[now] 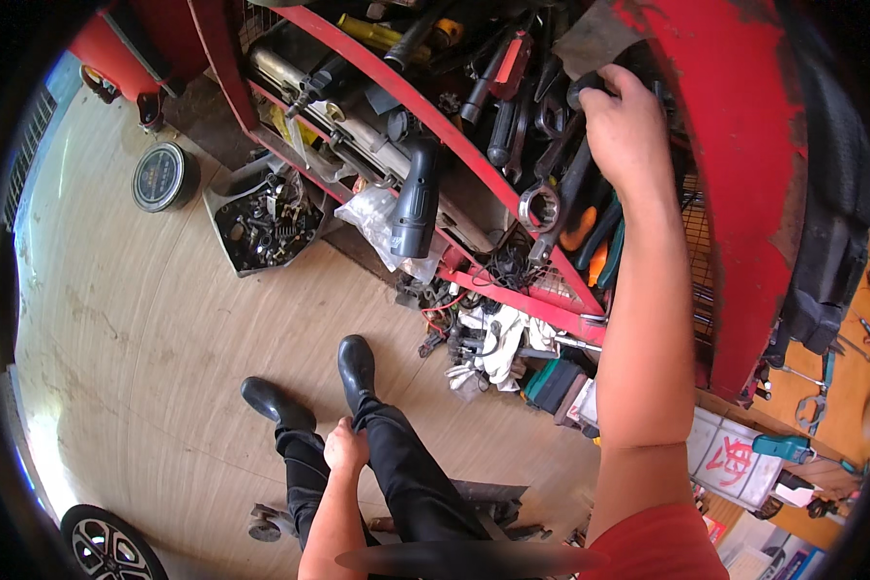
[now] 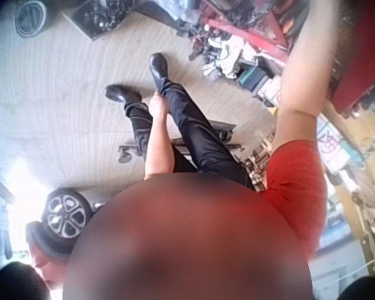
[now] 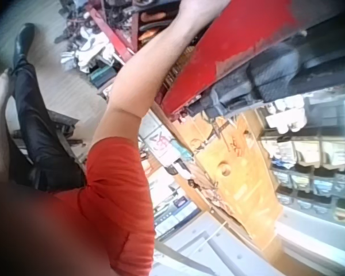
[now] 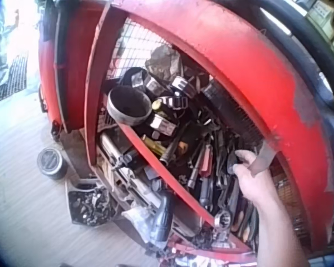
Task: The person works on a Honda engine with the hood open, adjusting the air intake assembly and hoses. They then walk to a tool cart, select pliers, and return to the engine bay to use the pliers on a hose or clamp near the air intake.
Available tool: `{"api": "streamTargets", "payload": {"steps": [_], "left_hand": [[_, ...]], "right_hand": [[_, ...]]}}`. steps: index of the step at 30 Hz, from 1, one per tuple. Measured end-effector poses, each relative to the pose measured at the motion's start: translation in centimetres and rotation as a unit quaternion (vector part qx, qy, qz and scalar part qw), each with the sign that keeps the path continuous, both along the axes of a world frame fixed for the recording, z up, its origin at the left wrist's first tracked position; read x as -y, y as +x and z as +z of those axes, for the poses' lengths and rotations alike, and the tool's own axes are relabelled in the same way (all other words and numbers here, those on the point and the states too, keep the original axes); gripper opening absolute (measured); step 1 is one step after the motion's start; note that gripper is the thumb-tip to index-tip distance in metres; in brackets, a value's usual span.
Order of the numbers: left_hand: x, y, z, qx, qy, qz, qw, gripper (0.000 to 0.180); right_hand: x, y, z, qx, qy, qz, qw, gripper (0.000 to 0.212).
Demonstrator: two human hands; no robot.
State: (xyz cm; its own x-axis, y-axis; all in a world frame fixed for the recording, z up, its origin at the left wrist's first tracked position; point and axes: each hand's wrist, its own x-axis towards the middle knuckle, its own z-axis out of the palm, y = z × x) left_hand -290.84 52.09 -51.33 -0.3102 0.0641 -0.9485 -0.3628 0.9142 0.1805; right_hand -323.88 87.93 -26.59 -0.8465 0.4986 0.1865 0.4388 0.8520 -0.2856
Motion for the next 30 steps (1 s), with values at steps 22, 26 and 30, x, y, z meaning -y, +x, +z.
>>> {"api": "streamTargets", "payload": {"steps": [22,26,30], "left_hand": [[0.2,-0.2,0.1,-0.004,0.001,-0.006,1.000,0.038],[0.1,-0.1,0.2,0.000,-0.002,-0.004,1.000,0.038],[0.0,0.1,0.1,-0.008,0.000,-0.004,1.000,0.038]], "right_hand": [[-0.5,-0.3,-0.6,0.086,0.062,0.107,0.989,0.036],[-1.9,-0.8,0.0,0.097,-0.010,0.075,0.992,0.038],[-4.8,-2.7,-1.2,0.016,-0.085,0.003,0.996,0.032]]}}
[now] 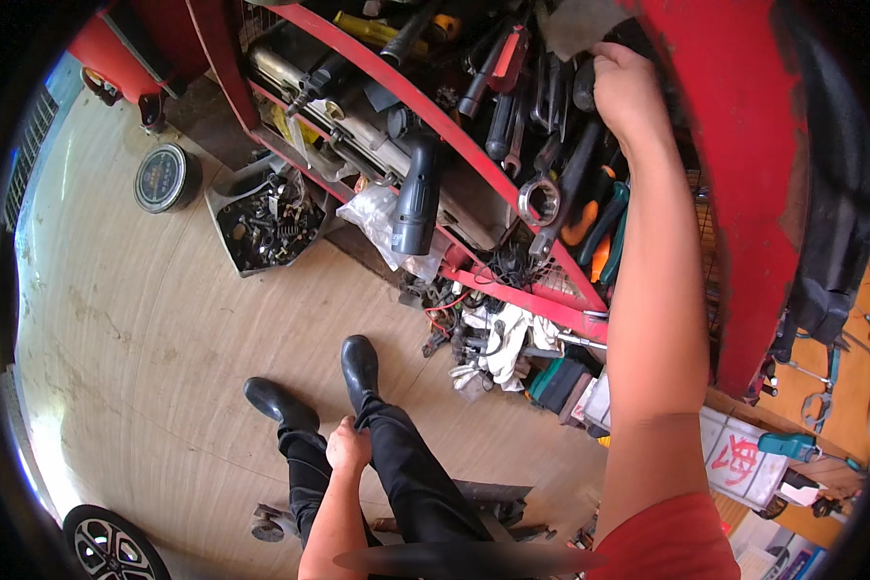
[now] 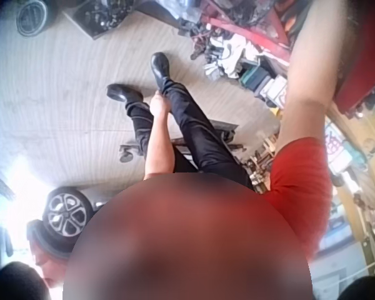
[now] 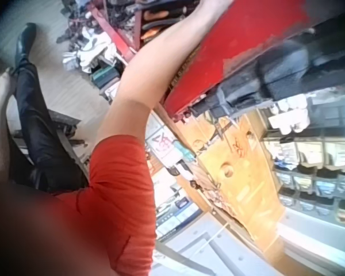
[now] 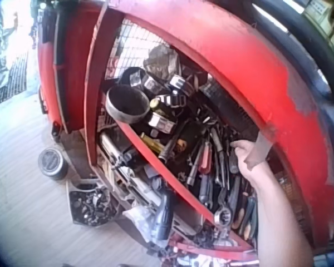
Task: The person works on a Honda engine with the hood open, adjusting the air intake assembly and hoses. They then walk to a tool cart, select pliers, and return to the engine bay to use the pliers on a hose or clamp near the air intake.
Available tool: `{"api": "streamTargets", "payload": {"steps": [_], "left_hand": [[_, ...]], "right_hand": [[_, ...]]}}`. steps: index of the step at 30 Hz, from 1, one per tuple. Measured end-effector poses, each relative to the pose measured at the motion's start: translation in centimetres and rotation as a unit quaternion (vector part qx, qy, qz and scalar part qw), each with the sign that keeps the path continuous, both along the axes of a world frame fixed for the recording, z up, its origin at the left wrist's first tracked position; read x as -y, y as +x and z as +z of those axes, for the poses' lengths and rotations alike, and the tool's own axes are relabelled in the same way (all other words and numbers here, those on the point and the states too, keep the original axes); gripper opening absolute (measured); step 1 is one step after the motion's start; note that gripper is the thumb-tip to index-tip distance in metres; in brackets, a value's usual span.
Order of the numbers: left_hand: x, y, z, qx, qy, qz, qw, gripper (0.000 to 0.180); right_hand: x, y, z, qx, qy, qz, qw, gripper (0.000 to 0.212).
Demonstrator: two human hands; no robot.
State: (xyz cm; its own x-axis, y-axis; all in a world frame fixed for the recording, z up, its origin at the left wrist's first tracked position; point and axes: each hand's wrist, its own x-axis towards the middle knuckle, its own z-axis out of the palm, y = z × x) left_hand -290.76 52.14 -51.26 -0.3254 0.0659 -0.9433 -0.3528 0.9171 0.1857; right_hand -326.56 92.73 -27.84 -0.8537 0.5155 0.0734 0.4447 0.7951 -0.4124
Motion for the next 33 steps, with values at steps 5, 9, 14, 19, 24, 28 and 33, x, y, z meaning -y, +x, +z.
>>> {"api": "streamTargets", "payload": {"steps": [5,9,14,19,24,28,33], "left_hand": [[0.0,-0.8,-0.1,-0.008,0.006,0.003,1.000,0.038],[0.3,-2.4,0.1,-0.017,0.001,-0.002,1.000,0.038],[0.6,-4.1,0.4,-0.031,0.009,0.001,0.999,0.033],[0.3,-4.7,0.6,-0.028,0.017,-0.006,0.999,0.029],[0.3,-4.6,0.4,-0.009,0.010,-0.010,1.000,0.029],[0.7,-4.1,0.1,-0.001,0.005,-0.017,1.000,0.032],[1.0,-3.2,-0.2,0.000,0.003,-0.002,1.000,0.038]], "right_hand": [[-4.9,-3.1,-1.8,-0.032,0.076,0.057,0.995,0.032],[-8.8,-7.2,-3.3,0.052,0.294,0.096,0.950,0.031],[-11.5,-10.6,-4.3,0.085,0.283,0.099,0.950,0.026],[-11.3,-10.9,-4.1,0.103,0.380,0.116,0.912,0.027],[-8.3,-9.7,-3.6,-0.117,0.334,0.082,0.932,0.026],[-5.5,-6.7,-0.8,-0.261,0.359,0.068,0.894,0.032],[-2.7,-1.5,2.8,0.043,0.505,-0.018,0.862,0.032]]}}
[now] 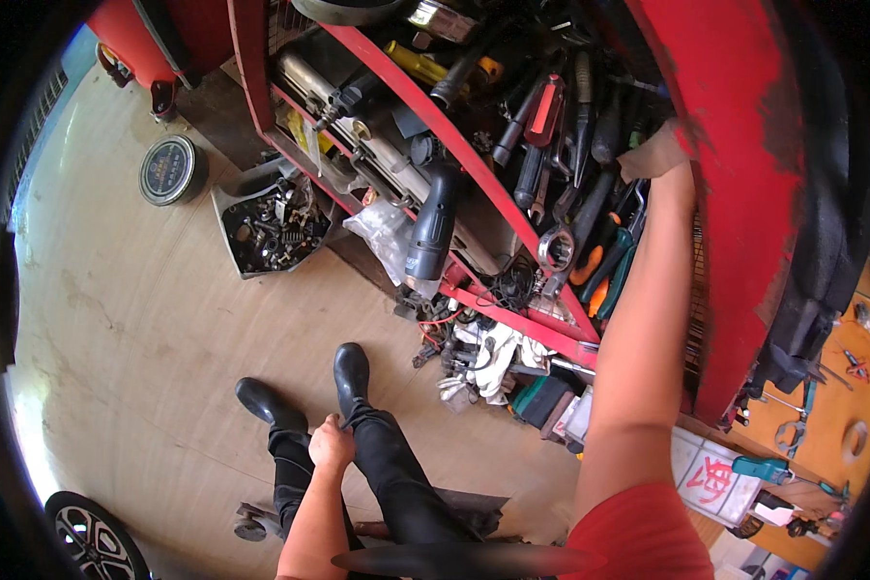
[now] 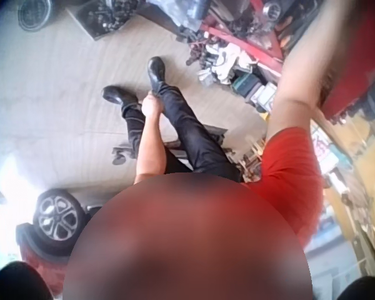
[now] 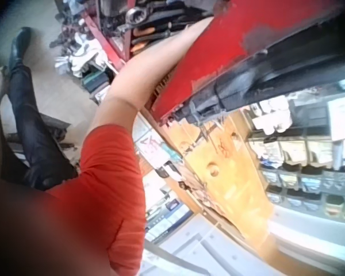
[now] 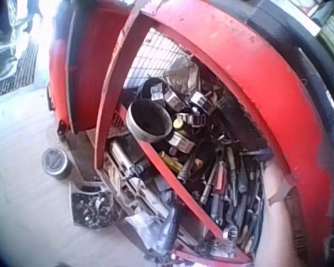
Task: The person works on a Honda engine with the hood open, adjusting the air intake assembly and hoses. They then walk to a tool cart, select pliers, and return to the engine bay to use the pliers on a hose or clamp near the air intake.
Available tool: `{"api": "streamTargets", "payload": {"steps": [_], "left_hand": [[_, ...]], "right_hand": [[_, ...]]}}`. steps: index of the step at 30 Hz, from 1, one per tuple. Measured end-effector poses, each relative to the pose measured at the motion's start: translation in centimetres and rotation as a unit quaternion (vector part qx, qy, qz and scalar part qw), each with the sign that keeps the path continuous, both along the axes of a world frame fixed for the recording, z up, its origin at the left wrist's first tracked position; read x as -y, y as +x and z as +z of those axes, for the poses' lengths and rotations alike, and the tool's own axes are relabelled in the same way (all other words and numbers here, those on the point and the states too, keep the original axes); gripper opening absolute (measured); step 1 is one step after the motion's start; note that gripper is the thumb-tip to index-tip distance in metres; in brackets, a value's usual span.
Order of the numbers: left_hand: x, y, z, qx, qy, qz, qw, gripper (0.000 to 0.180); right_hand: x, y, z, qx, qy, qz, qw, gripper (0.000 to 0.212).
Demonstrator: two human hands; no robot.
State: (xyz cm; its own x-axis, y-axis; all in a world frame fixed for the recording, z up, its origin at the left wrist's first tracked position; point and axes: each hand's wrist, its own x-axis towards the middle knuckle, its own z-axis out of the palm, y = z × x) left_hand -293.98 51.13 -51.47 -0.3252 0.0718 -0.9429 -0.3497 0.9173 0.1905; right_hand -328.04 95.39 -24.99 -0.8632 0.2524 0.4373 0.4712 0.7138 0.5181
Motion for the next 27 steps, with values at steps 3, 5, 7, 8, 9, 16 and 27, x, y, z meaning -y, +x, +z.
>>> {"api": "streamTargets", "payload": {"steps": [3,5,7,8,9,16,27], "left_hand": [[0.2,0.5,-0.2,0.005,-0.006,0.004,1.000,0.038],[0.3,0.8,-0.4,0.003,-0.007,0.003,1.000,0.039],[0.4,1.2,-0.5,0.005,-0.011,0.004,1.000,0.039],[0.4,1.5,-0.5,0.002,-0.012,0.003,1.000,0.039],[0.5,1.8,-0.5,0.000,-0.011,0.004,1.000,0.039],[0.0,3.0,-0.7,0.005,-0.007,0.013,1.000,0.040],[0.1,3.2,-0.9,0.004,0.005,0.003,1.000,0.038]], "right_hand": [[3.3,5.5,-0.9,-0.267,-0.388,0.028,0.882,0.025],[5.7,8.8,-1.5,-0.376,-0.508,0.067,0.772,0.023],[7.3,11.0,-1.1,-0.414,-0.573,0.051,0.706,0.021],[7.9,12.0,-1.1,-0.436,-0.605,0.050,0.664,0.021],[8.4,12.9,-0.9,-0.444,-0.620,0.054,0.644,0.021],[10.1,17.1,0.5,-0.446,-0.705,-0.014,0.552,0.019],[13.9,24.3,2.2,-0.417,-0.796,-0.045,0.435,0.010]]}}
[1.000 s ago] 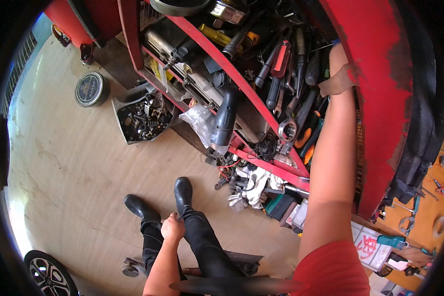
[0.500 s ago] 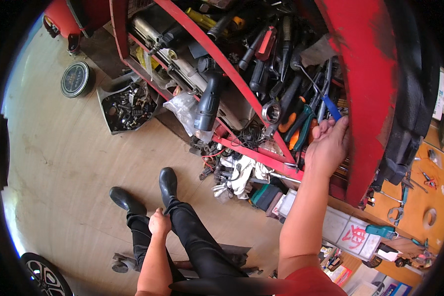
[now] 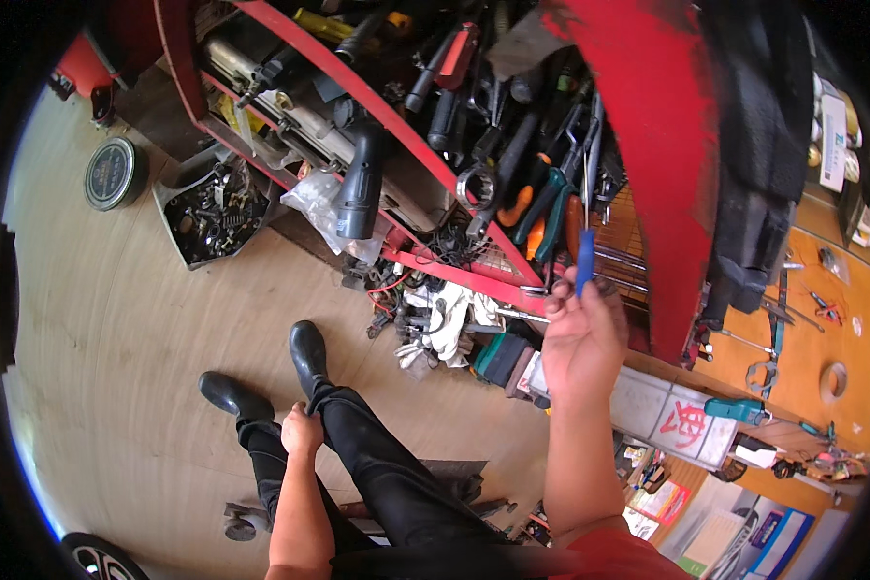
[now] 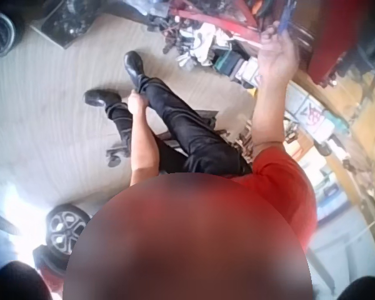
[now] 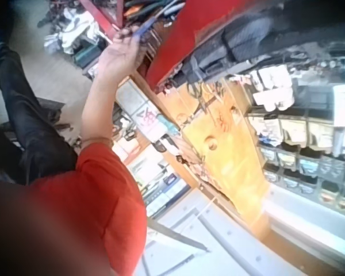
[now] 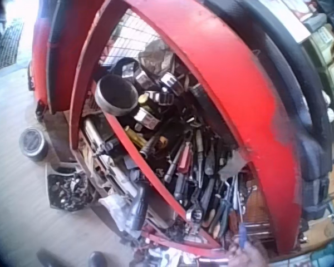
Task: The person works on a Honda engine with the hood open, adjusting the air intake assembly and hoses. They then walk to a tool cart, select pliers, and return to the engine bay to use the pliers on a hose or clamp near the air intake.
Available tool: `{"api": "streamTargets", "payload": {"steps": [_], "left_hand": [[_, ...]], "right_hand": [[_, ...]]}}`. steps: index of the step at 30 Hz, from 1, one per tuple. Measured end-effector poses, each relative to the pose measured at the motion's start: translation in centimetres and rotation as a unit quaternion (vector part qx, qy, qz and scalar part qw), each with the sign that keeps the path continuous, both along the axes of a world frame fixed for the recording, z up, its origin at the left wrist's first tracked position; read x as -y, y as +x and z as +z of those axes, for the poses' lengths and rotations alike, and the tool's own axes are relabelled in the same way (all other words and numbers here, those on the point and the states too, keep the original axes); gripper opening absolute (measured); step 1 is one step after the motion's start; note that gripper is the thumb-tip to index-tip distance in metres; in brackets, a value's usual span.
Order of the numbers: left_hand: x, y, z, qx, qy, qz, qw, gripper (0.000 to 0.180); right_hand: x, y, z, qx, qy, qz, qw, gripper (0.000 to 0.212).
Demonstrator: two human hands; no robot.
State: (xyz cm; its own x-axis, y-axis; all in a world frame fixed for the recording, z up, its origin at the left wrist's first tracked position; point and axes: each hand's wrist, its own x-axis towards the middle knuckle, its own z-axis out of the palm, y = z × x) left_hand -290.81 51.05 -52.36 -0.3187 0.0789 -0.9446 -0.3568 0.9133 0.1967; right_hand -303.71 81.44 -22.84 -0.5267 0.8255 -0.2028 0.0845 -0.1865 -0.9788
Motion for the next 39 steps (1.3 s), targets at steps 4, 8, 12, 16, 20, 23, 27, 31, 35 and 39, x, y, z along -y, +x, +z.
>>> {"api": "streamTargets", "payload": {"steps": [4,8,12,16,20,23,27,31,35,39], "left_hand": [[0.1,-0.2,-0.1,-0.005,0.005,0.000,1.000,0.041],[0.4,-0.3,-0.1,-0.017,0.017,-0.002,1.000,0.041],[0.7,-0.5,0.1,-0.013,0.006,0.002,1.000,0.041],[0.7,-0.7,0.2,0.004,0.000,0.014,1.000,0.043],[0.9,-0.8,0.2,-0.010,0.015,0.016,1.000,0.042],[0.8,-0.6,0.2,-0.014,0.011,0.021,1.000,0.042],[0.8,-0.3,0.1,-0.019,0.015,0.004,1.000,0.043],[0.7,0.0,0.0,-0.023,0.016,0.005,1.000,0.043],[0.6,0.1,0.1,-0.032,0.020,-0.002,0.999,0.043],[0.4,0.0,0.2,-0.034,0.018,-0.007,0.999,0.044]], "right_hand": [[0.7,3.1,0.1,0.002,-0.038,-0.038,0.999,0.012],[0.5,4.5,-0.6,0.030,-0.007,-0.073,0.997,0.010],[0.8,5.0,-1.7,0.078,0.088,-0.091,0.989,0.007],[1.4,4.8,-2.9,0.155,0.221,-0.106,0.957,0.010],[1.4,4.2,-3.4,0.189,0.292,-0.167,0.922,0.014],[1.5,3.8,-3.7,0.257,0.331,-0.151,0.895,0.016],[2.1,3.4,-4.0,0.316,0.352,-0.132,0.871,0.018],[2.2,2.5,-4.8,0.309,0.397,-0.124,0.855,0.018],[0.9,0.6,-6.0,0.294,0.503,-0.099,0.807,0.019],[-1.1,-0.5,-6.4,0.255,0.535,-0.066,0.803,0.020]]}}
